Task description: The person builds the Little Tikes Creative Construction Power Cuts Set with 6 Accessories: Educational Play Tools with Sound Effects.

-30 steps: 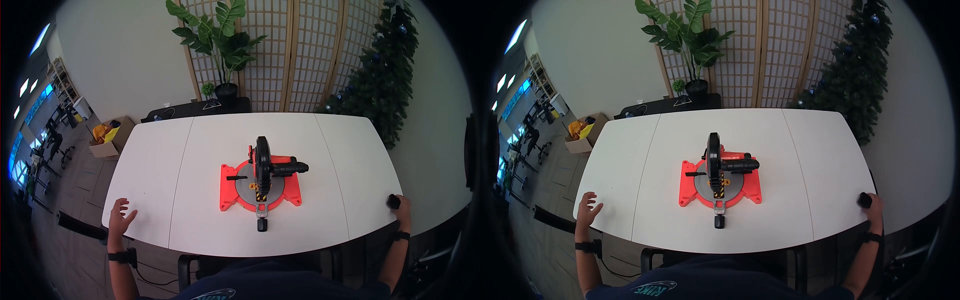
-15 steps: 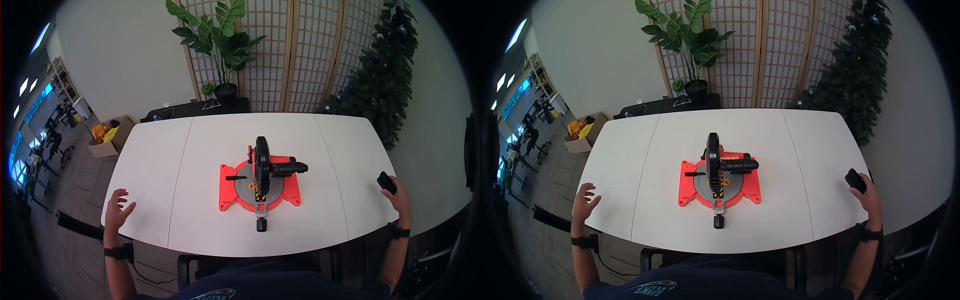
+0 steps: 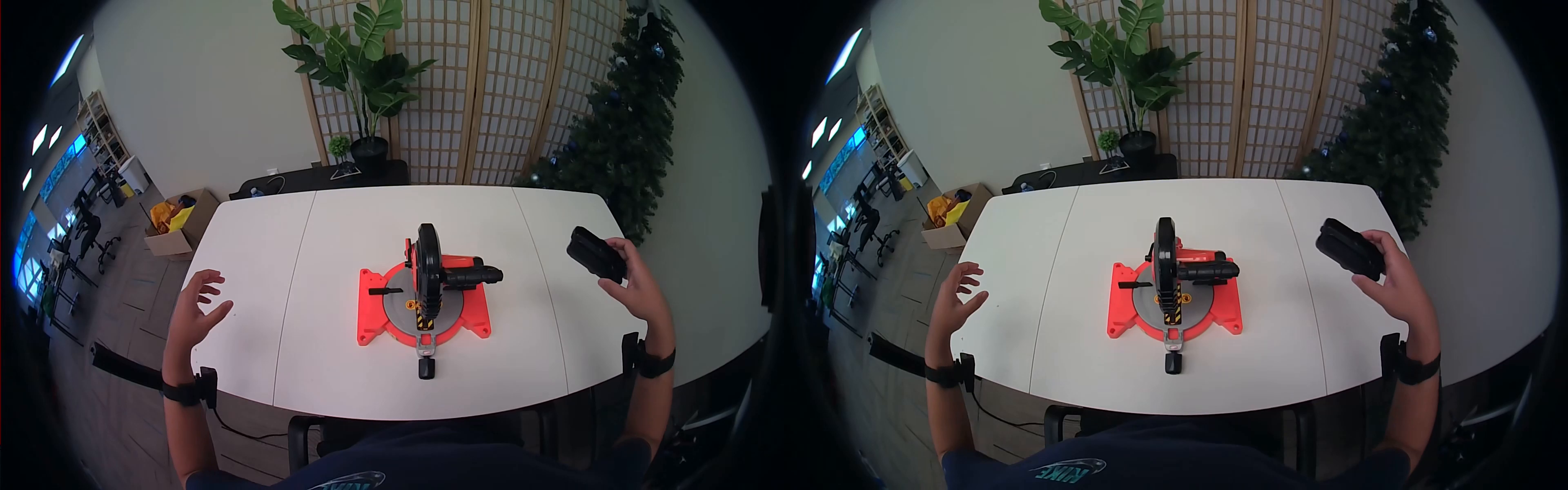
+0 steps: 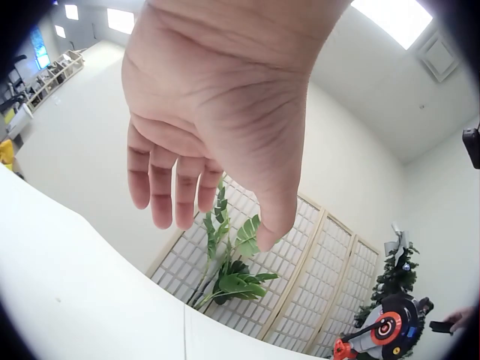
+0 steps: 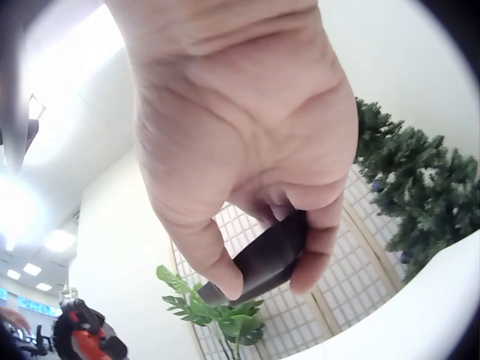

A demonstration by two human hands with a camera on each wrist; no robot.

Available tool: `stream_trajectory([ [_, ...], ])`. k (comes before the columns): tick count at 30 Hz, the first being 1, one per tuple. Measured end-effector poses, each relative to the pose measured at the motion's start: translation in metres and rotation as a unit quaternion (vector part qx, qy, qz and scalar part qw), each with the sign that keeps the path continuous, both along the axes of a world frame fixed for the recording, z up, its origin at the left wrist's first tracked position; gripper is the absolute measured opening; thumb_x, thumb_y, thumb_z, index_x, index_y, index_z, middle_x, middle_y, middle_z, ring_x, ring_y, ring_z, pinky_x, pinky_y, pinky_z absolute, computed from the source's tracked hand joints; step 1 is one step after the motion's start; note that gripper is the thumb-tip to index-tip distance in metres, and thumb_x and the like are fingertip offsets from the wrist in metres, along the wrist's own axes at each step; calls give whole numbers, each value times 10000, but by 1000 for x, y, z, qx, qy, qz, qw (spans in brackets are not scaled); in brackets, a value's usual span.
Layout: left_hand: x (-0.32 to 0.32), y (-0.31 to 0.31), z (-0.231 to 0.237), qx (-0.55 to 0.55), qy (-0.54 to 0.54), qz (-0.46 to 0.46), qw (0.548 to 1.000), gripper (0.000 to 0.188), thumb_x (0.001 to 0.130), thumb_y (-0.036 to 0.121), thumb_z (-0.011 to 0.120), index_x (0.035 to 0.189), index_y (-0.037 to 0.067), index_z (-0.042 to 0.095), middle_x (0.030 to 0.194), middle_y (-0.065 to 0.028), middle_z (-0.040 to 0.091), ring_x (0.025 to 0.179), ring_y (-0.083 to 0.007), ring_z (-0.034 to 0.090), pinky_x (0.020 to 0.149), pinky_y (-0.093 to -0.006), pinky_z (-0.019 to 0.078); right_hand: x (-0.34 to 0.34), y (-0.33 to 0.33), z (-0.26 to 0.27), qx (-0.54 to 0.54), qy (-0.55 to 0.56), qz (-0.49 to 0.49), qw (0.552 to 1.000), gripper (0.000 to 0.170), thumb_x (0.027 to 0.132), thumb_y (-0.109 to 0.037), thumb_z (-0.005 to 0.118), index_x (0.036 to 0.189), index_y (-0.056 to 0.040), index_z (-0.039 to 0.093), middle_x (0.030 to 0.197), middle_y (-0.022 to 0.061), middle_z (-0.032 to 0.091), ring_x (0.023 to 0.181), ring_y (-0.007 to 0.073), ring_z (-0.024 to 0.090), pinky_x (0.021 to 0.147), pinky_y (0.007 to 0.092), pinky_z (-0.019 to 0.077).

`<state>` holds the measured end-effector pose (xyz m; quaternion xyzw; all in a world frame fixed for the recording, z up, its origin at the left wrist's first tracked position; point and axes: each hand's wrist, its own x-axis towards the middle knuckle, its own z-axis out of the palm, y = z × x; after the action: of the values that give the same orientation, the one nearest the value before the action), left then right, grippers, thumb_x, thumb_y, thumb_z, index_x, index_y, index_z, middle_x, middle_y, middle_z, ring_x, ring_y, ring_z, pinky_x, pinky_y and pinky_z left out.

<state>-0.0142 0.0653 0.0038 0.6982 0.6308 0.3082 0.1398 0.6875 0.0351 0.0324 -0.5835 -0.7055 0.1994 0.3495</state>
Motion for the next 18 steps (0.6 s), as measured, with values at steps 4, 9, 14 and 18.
stream_trajectory([
  [4, 20, 10, 25, 18, 28, -38, 999, 553, 795, 229, 808, 1260, 56, 562, 1193, -89, 682, 1020, -221, 663, 859, -352, 516, -42, 7, 35, -4, 11, 29, 1000, 604, 780, -57, 782, 1313, -13, 501, 1194, 111, 627, 1101, 172, 628, 931, 306, 503],
  [9, 49, 15, 64, 52, 36, -88, 994, 494, 820, 171, 772, 1254, 39, 575, 1196, -73, 669, 1029, -192, 631, 893, -348, 495, -81, 12, 64, 42, 31, 73, 996, 630, 746, -105, 824, 1287, -15, 515, 1104, 93, 672, 1000, 156, 674, 874, 291, 525],
  [14, 73, 25, 90, 125, 4, -193, 973, 205, 876, 92, 696, 1073, 52, 655, 1165, -72, 682, 1019, -155, 620, 866, -307, 481, -107, 13, 85, 41, 75, 116, 989, 618, 723, -104, 849, 1244, -20, 529, 1079, 91, 681, 991, 150, 680, 879, 291, 526],
  [18, 101, 22, 117, 152, 5, -245, 958, 124, 860, 105, 698, 830, 35, 600, 1100, -87, 697, 946, -141, 615, 855, -294, 478, -130, 13, 99, 75, 110, 159, 978, 617, 717, -91, 862, 1233, -20, 531, 1087, 91, 683, 1013, 148, 678, 906, 288, 515],
])
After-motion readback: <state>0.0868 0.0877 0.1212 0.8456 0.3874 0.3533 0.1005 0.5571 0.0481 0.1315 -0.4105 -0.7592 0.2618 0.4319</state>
